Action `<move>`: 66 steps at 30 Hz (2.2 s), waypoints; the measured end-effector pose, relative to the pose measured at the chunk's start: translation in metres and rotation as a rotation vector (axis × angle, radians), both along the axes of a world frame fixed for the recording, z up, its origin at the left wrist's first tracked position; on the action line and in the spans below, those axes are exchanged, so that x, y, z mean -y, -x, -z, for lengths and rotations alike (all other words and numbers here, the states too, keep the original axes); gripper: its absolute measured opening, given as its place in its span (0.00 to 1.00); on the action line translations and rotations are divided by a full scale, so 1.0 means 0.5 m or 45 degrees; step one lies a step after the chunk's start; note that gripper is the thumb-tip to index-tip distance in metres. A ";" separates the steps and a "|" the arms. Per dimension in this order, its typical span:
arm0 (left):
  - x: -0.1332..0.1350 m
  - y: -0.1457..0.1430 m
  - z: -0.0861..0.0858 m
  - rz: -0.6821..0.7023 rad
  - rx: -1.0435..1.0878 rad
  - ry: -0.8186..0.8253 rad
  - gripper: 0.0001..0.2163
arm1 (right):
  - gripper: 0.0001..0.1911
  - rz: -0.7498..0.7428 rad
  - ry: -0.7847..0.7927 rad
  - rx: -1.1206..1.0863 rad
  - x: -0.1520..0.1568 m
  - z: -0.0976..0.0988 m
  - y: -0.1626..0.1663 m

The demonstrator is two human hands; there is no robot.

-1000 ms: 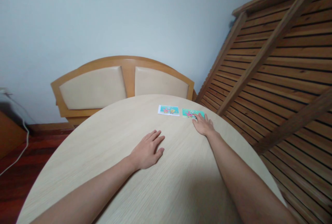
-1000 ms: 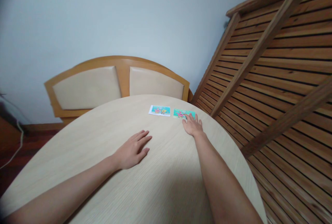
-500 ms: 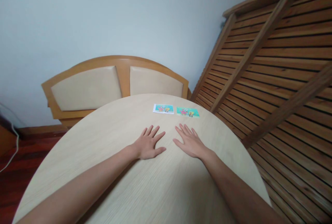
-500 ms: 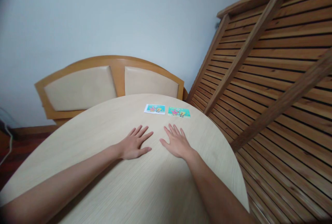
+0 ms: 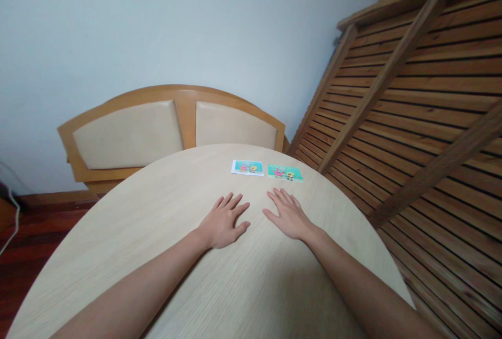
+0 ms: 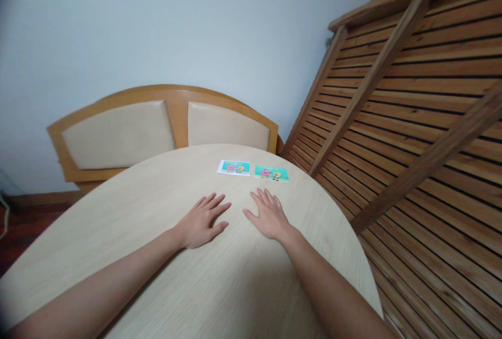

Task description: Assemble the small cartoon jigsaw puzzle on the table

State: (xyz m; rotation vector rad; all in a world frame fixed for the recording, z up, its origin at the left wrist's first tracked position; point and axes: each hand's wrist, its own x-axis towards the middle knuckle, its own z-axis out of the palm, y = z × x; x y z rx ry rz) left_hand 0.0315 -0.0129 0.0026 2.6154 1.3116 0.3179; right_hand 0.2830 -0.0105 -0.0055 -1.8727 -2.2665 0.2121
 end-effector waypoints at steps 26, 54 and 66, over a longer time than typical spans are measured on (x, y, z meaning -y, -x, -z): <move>-0.036 0.001 0.036 -0.101 0.329 -0.111 0.31 | 0.15 -0.301 -0.109 0.271 0.047 -0.086 0.143; -0.075 0.020 0.037 0.124 0.359 -0.145 0.34 | 0.54 -0.468 -0.011 -0.531 -0.095 0.013 0.026; -0.058 0.019 0.024 0.170 0.374 -0.065 0.42 | 0.32 -0.447 0.096 -1.043 -0.089 0.023 0.030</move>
